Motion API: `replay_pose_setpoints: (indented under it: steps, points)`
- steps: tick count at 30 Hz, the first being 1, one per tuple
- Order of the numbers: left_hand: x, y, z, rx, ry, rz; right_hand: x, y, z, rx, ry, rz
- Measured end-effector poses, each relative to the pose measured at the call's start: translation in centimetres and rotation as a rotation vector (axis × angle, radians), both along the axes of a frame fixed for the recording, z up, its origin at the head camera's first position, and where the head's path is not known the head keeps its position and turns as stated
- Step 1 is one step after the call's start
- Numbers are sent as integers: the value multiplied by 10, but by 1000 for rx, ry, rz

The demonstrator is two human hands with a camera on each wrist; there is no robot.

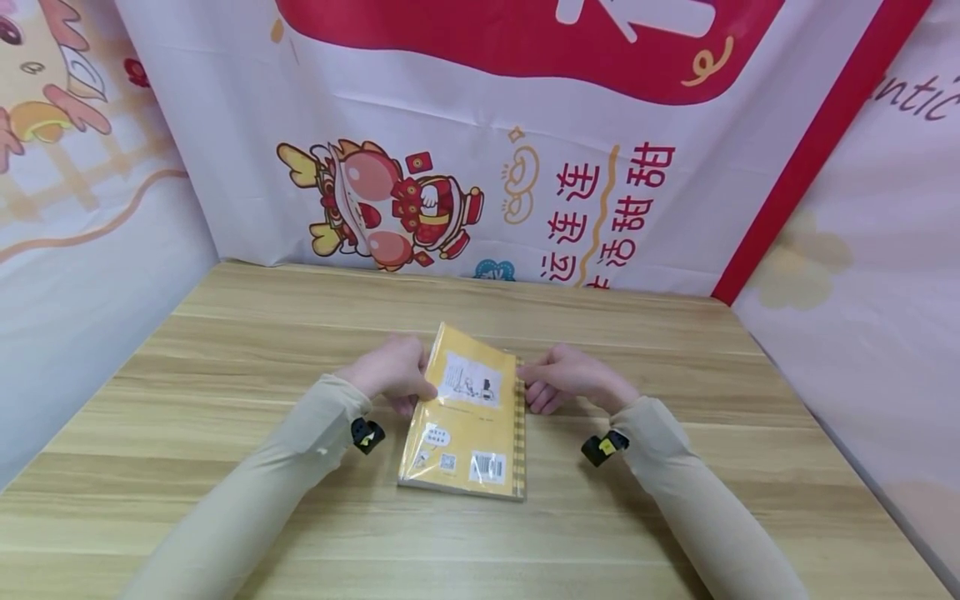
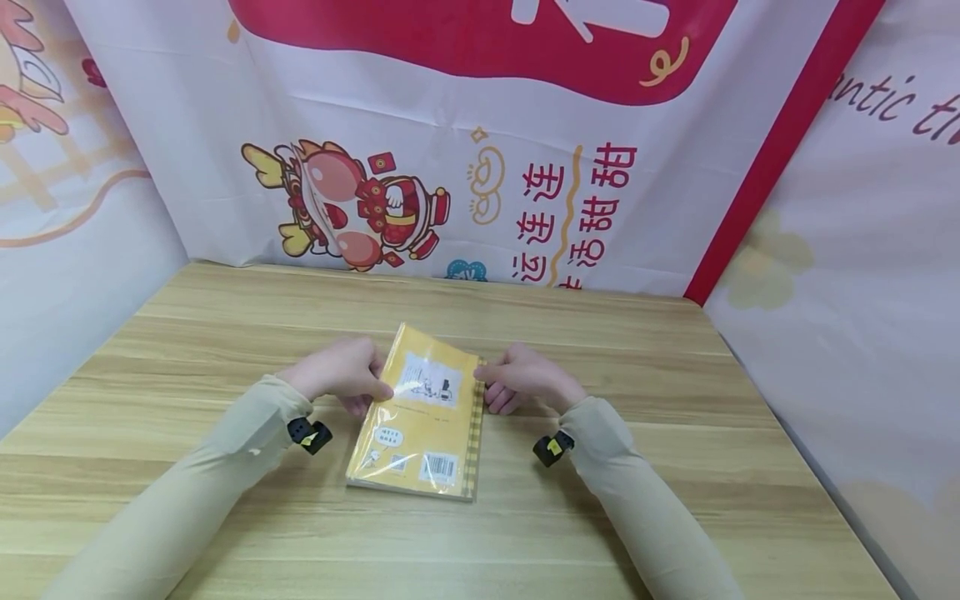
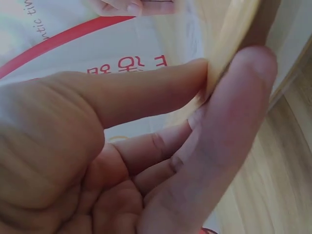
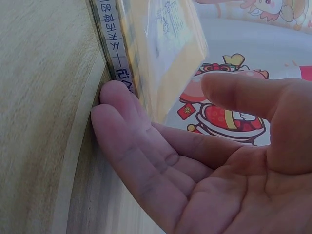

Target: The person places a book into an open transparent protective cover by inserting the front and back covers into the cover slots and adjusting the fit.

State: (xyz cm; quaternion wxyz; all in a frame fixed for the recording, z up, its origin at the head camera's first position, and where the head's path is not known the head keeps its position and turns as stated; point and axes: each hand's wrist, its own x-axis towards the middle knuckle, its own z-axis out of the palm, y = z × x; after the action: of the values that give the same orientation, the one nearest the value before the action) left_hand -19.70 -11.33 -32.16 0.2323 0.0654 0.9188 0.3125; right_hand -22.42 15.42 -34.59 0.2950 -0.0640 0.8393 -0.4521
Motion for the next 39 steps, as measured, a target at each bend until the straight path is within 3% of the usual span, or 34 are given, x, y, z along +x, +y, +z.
replay_pose_setpoints:
  steps: [19,39]
  points:
    - [1,-3,-7,21,-8,10,-1,0,1,0,-4,8]
    - [2,3,-9,-142,-22,21,-1,2,-2,-36,-12,8]
